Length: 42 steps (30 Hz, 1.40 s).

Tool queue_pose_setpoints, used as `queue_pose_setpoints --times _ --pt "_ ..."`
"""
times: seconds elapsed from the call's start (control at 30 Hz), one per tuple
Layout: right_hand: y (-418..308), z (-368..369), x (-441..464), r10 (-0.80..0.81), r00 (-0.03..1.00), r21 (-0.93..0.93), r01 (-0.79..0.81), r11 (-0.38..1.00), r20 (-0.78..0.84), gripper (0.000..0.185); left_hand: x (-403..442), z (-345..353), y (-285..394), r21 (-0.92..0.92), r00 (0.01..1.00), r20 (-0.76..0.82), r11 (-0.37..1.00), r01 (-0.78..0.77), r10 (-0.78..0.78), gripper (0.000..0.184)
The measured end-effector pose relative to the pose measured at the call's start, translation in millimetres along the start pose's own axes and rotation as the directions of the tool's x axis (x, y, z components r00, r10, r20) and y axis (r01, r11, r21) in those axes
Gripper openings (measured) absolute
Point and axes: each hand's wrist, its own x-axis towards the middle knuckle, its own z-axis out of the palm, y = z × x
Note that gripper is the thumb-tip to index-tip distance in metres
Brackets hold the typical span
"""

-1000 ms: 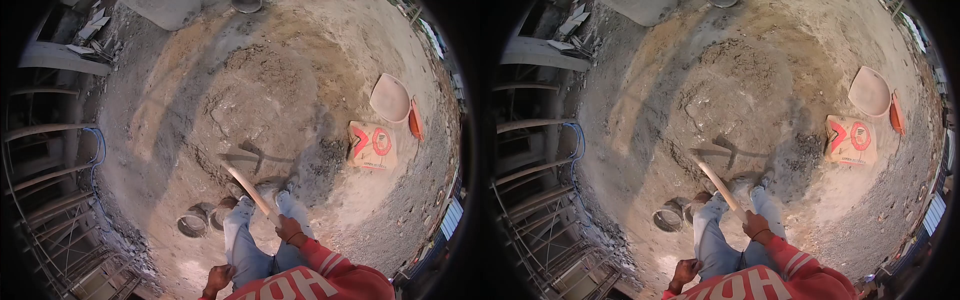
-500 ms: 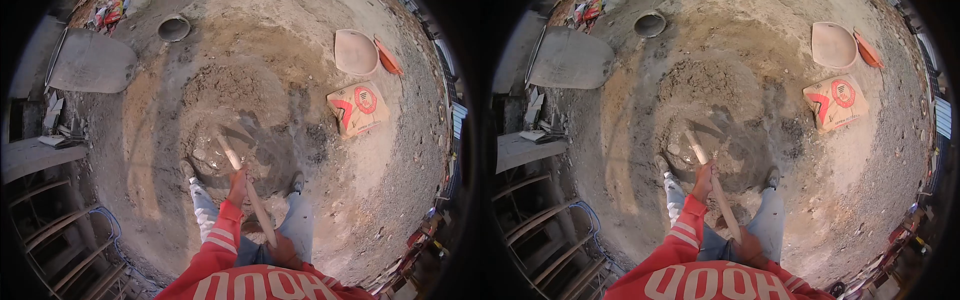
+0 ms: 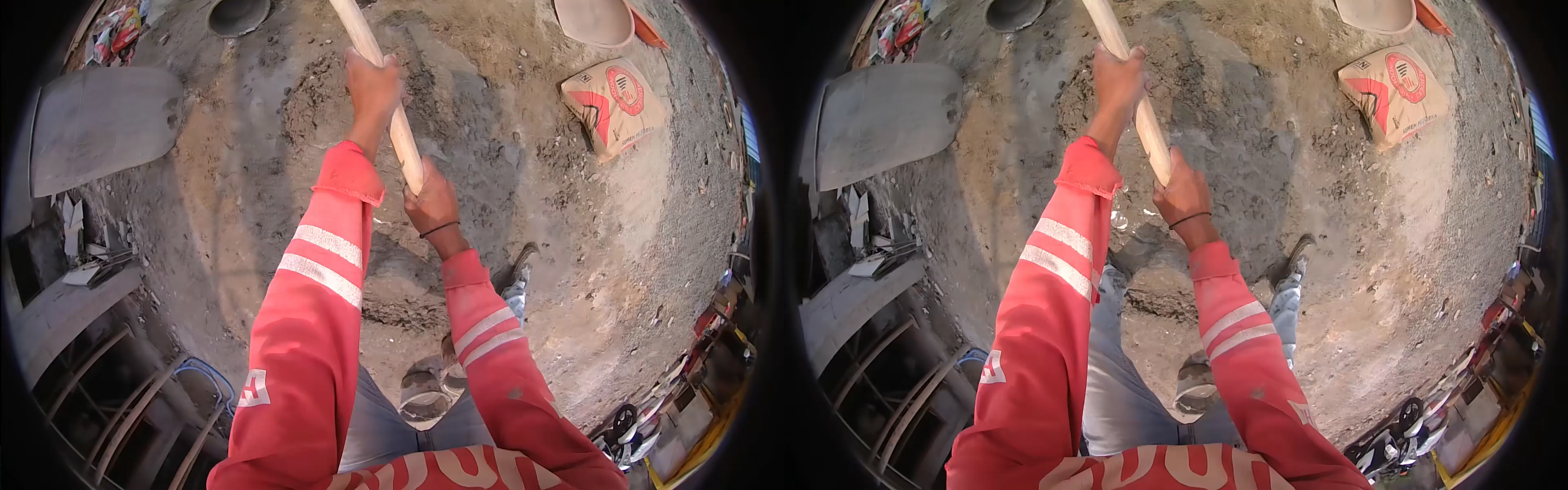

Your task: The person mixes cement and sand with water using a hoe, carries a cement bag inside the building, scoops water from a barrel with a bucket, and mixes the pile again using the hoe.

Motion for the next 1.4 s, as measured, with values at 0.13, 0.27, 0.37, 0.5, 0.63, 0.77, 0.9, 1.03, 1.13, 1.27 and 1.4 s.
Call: queue_pose_setpoints --times 0.13,0.27,0.37,0.5,0.63,0.77,0.9,1.03,1.13,1.27,1.4 --pt "82.8 17.2 -63.5 0.363 0.906 -0.092 -0.351 0.932 0.219 0.040 -79.3 61.4 -180.3 0.327 0.925 0.074 0.885 0.331 -0.373 0.037" --pt "115.0 -12.8 -151.0 0.472 0.835 -0.162 -0.443 0.882 0.283 0.047 -191.2 66.6 -185.7 0.286 0.837 0.033 0.808 0.515 -0.546 0.028" --pt "115.3 -20.1 -197.0 0.331 0.917 -0.222 -0.283 0.933 0.223 0.048 -206.7 50.9 -148.2 0.241 0.770 0.092 0.764 0.598 -0.631 0.028" --pt "77.8 -68.6 -273.2 0.519 0.789 -0.245 -0.459 0.854 0.330 0.047 -248.9 33.3 -136.0 0.055 0.643 0.151 0.656 0.753 -0.750 0.017" --pt "49.7 -99.3 -368.4 0.606 0.705 -0.259 -0.548 0.795 0.370 0.045 -361.9 -2.4 -169.1 -0.202 0.502 0.309 0.460 0.864 -0.808 0.018" --pt "50.4 -111.9 -442.7 0.709 0.601 -0.322 -0.633 0.704 0.369 0.043 -464.0 -21.2 -199.4 -0.036 0.470 0.177 0.472 0.881 -0.865 0.017" --pt "49.3 -112.8 -448.4 0.703 0.618 -0.334 -0.619 0.711 0.352 0.036 -450.8 -18.3 -150.9 0.064 0.474 0.085 0.479 0.875 -0.877 0.018" --pt "57.0 -108.9 -366.5 0.604 0.748 -0.202 -0.569 0.797 0.276 0.033 -343.4 15.3 -90.7 -0.080 0.577 0.225 0.575 0.814 -0.785 0.019" --pt "88.9 -97.2 -246.5 0.347 0.934 -0.064 -0.342 0.938 0.087 0.035 -220.9 70.2 -19.9 -0.170 0.815 0.268 0.807 0.565 -0.514 0.019" --pt "120.4 -84.5 -29.5 0.158 0.987 0.162 -0.149 0.975 -0.044 0.038 -88.2 150.8 21.0 0.091 0.946 0.274 0.984 0.152 -0.172 0.050" --pt "178.2 -45.3 118.2 0.017 0.990 0.234 0.017 0.972 -0.143 0.038 -28.3 219.5 -46.2 0.478 0.954 0.284 0.848 -0.229 0.097 0.061"
